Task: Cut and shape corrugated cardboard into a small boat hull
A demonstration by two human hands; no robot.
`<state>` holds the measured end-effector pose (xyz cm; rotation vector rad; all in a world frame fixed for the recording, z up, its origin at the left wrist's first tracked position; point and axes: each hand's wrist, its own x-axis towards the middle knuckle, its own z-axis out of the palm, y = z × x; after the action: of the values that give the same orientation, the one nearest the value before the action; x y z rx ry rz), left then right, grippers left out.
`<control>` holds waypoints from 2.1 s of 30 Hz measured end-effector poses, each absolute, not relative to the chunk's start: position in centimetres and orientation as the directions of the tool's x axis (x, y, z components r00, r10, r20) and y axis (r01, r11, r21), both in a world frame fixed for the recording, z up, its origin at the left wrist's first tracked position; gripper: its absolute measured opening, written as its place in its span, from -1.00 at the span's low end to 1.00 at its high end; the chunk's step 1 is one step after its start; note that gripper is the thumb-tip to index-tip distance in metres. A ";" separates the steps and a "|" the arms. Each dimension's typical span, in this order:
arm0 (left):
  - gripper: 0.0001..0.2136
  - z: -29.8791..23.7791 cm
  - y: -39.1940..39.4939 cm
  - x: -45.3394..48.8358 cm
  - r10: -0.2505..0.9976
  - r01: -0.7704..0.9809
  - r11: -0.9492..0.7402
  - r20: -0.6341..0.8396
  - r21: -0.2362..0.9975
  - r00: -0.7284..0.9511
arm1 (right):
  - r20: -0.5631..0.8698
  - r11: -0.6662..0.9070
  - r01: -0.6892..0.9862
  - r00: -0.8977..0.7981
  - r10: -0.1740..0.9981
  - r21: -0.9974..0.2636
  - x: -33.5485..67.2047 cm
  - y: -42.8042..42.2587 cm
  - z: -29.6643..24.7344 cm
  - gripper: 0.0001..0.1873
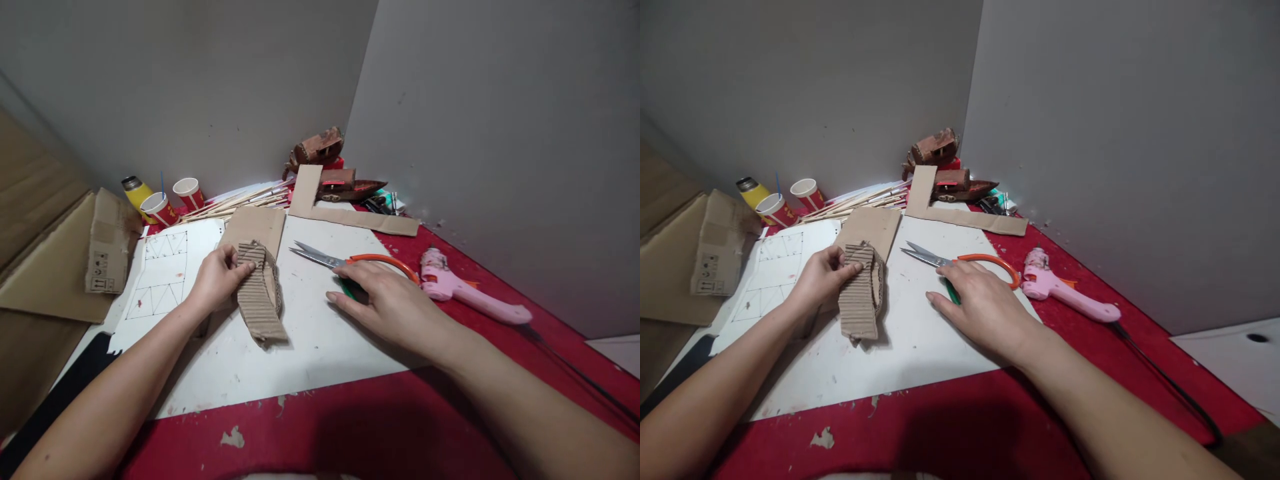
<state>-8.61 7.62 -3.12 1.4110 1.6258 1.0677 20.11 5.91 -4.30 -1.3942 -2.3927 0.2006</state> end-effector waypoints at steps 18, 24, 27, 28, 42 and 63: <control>-0.77 0.5 1.5 -2.4 0.791 0.003 0.346 -0.293 0.938 0.537 | -0.158 -0.245 -0.088 -0.552 0.819 -0.965 17.7 3.8 -2.6 -0.55; -0.63 0.8 1.6 -2.9 0.924 -0.083 0.235 -0.196 0.968 0.328 | -0.103 -0.183 -0.319 -0.252 0.962 -0.930 19.6 4.9 -1.3 -0.63; -0.66 0.8 1.6 -2.8 0.941 -0.188 0.221 -0.159 0.957 0.300 | -0.052 -0.065 -0.455 -0.042 0.998 -0.888 20.1 5.4 -1.1 -0.63; -0.63 0.7 1.5 -2.5 0.938 -0.214 0.226 -0.152 0.950 0.313 | -0.056 -0.073 -0.452 -0.052 0.997 -0.889 19.9 5.3 -1.3 -0.62; -0.72 0.0 1.0 -1.9 0.956 -0.086 0.094 -0.066 0.992 0.285 | -0.139 -0.167 0.003 -0.568 0.811 -0.986 16.6 1.8 -2.3 -0.71; -0.77 0.1 0.0 -1.8 0.848 -0.001 0.134 -0.114 0.991 0.517 | -0.102 -0.202 -0.079 -0.656 0.748 -0.976 16.7 1.7 -2.8 -0.58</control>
<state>-1.79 -0.02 0.12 1.2989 0.8379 0.7336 16.71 1.74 -2.76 -0.7946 -1.4990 1.9109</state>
